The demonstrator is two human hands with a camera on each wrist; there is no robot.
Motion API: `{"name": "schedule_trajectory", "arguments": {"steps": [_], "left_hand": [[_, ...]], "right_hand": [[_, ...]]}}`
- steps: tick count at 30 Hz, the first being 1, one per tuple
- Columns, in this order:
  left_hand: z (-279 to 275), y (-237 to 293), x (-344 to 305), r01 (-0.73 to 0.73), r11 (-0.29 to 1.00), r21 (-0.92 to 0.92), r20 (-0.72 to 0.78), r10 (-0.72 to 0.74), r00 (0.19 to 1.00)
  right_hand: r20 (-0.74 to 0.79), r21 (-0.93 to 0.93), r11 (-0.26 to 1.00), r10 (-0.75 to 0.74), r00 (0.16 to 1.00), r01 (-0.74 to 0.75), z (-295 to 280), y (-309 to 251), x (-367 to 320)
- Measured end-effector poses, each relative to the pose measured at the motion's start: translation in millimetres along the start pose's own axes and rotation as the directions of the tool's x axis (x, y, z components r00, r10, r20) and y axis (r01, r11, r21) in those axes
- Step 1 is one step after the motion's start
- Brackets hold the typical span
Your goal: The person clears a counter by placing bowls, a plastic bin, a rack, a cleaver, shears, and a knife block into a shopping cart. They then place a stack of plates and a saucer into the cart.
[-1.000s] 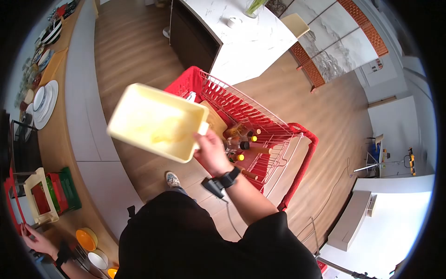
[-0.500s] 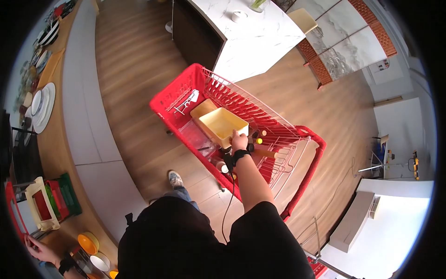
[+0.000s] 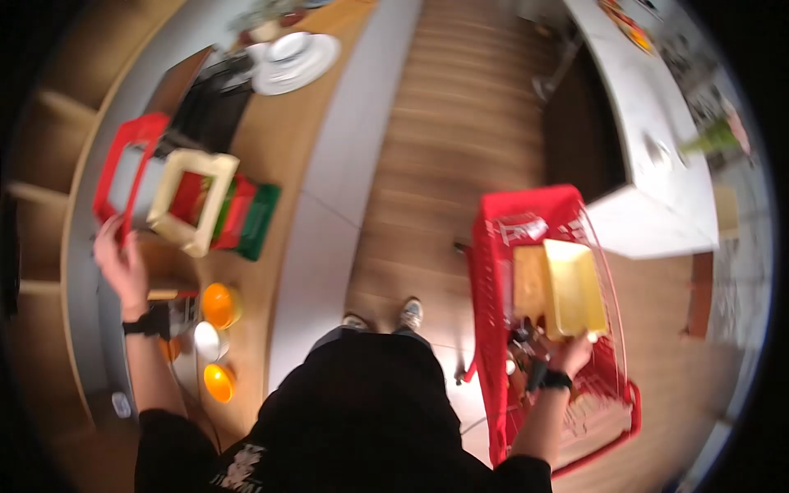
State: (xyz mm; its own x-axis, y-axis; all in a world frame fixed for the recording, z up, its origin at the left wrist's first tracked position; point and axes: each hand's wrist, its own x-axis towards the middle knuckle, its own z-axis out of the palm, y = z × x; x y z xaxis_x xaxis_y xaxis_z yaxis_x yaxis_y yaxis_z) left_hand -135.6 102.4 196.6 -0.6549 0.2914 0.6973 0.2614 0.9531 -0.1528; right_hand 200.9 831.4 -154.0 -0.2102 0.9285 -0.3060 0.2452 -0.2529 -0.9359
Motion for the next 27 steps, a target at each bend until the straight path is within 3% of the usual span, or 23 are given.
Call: {"name": "schedule_trajectory", "arguments": {"steps": [2,3,5,9,11,12,13,15,17,19,21,23,26,27], "left_hand": [[-12,0,3,-0.026,0.999,-0.034,0.051,0.028,0.998],[-13,1,6,-0.032,0.997,-0.073,0.057,0.037,0.998],[-15,1,4,-0.01,0.996,-0.092,0.043,0.014,0.999],[-18,5,5,0.051,0.997,-0.066,0.059,-0.047,0.997],[-15,3,3,0.087,0.991,-0.103,0.029,-0.084,0.996],[-15,1,1,0.109,0.984,-0.138,0.007,-0.109,0.994],[-15,1,0,0.115,0.983,-0.141,-0.002,-0.117,0.993],[-17,-2,-4,0.109,0.983,-0.146,0.007,-0.11,0.994],[-21,-5,-5,0.112,0.982,-0.151,0.018,-0.11,0.994],[-22,-4,-6,0.111,0.981,-0.158,0.03,-0.108,0.994],[-23,-3,-6,0.125,0.978,-0.17,0.022,-0.122,0.992],[-24,-3,-7,0.14,0.974,-0.179,0.024,-0.137,0.99],[-24,-6,-8,0.139,0.975,-0.173,0.016,-0.138,0.99],[-24,-7,-9,0.126,0.978,-0.165,0.021,-0.125,0.992]], "right_hand": [[0.055,0.261,0.964,0.037,0.998,-0.05,32,-63,-52],[0.117,0.285,0.957,0.027,0.993,-0.06,23,-56,-39],[0.073,0.34,0.938,0.046,0.996,-0.069,48,-98,-77],[0.179,0.309,0.951,-0.034,0.983,-0.024,73,-132,-102],[0.087,0.313,0.95,-0.036,0.996,0.007,101,-154,-124],[0.15,0.306,0.952,-0.058,0.987,0.01,104,-152,-122],[0.361,0.344,0.939,-0.123,0.924,-0.009,86,-128,-89],[0.454,0.321,0.947,-0.129,0.882,-0.027,100,-134,-100],[0.327,0.348,0.938,-0.115,0.938,-0.006,140,-159,-148],[0.506,0.336,0.942,-0.156,0.849,-0.027,135,-149,-138],[0.508,0.347,0.937,-0.144,0.849,-0.049,144,-143,-143],[0.587,0.341,0.938,-0.16,0.794,-0.063,143,-136,-138],[0.505,0.318,0.948,-0.188,0.843,0.021,155,-150,-169],[0.532,0.217,0.971,-0.201,0.823,0.097,145,-140,-158]]}}
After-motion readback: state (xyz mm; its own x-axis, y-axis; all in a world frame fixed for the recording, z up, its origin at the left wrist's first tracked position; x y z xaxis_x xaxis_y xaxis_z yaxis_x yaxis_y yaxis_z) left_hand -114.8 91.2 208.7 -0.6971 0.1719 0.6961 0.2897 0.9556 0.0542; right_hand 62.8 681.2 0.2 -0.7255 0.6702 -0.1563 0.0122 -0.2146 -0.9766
